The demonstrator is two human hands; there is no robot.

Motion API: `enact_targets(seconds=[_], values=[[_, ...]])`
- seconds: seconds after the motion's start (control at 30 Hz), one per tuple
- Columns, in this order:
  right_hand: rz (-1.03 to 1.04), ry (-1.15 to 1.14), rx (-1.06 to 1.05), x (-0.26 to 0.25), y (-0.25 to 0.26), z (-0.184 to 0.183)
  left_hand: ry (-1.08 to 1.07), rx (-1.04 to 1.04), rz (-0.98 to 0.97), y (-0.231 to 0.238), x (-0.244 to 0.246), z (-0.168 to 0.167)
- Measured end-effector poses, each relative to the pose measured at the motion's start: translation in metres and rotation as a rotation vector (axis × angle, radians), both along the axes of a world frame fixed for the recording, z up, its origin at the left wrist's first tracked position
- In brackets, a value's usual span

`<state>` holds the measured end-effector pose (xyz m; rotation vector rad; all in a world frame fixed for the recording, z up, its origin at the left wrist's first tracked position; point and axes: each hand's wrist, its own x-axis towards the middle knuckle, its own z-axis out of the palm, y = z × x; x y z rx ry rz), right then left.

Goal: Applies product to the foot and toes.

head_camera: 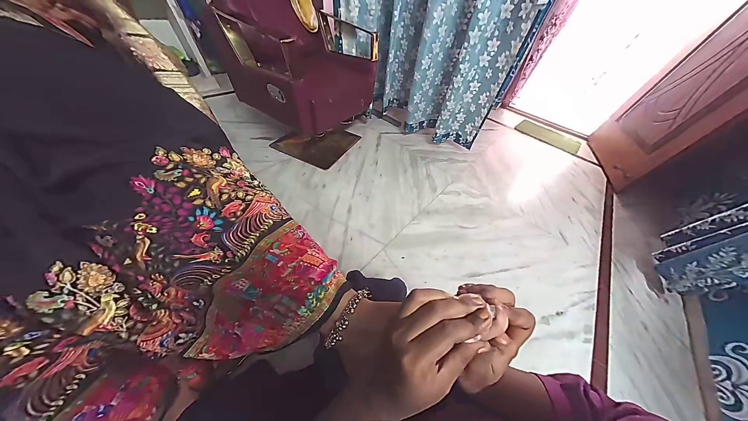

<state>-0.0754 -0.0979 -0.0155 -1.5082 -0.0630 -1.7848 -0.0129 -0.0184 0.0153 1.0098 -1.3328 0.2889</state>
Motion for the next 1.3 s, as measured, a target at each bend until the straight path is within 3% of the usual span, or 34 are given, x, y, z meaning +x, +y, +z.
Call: enact_targets(seconds=[0.1,0.2,0.33,0.5,0.57,0.63,0.7,0.8,0.87,1.0,1.17,1.3], values=[[-0.072,-0.026,0.010,0.003,0.000,0.002,-0.105,0.068,-0.012,0.001,0.000,0.001],[0.011,-0.037,0.003,0.001,0.001,0.001,-0.031,0.050,-0.081,0.000,0.001,0.003],[0.041,-0.031,-0.035,-0.001,-0.001,-0.001,-0.009,0.015,-0.008,0.000,0.001,0.000],[0.004,-0.043,-0.038,-0.003,-0.012,-0.030,-0.140,0.082,-0.017,0.002,0.002,0.002],[0.027,-0.052,-0.091,-0.003,-0.015,-0.030,-0.049,0.042,-0.054,0.002,0.002,0.003],[0.032,-0.026,-0.056,-0.001,-0.005,-0.006,0.071,-0.006,-0.085,0.001,0.001,0.002],[0.033,-0.032,-0.039,0.000,-0.001,-0.001,0.061,-0.004,-0.074,0.001,0.001,0.001],[0.018,-0.077,-0.059,-0.002,-0.021,-0.056,-0.126,0.085,-0.048,0.002,0.002,0.003],[0.024,-0.112,-0.094,-0.004,-0.035,-0.092,-0.121,0.092,-0.057,0.002,0.000,0.004],[0.001,-0.034,-0.034,-0.005,-0.020,-0.056,0.097,-0.010,-0.085,0.002,0.000,0.001],[0.026,-0.058,-0.025,-0.002,-0.019,-0.047,-0.122,0.112,-0.013,0.003,0.002,0.002],[0.052,-0.067,-0.053,-0.006,-0.028,-0.082,0.034,0.023,-0.059,0.003,0.000,0.000]])
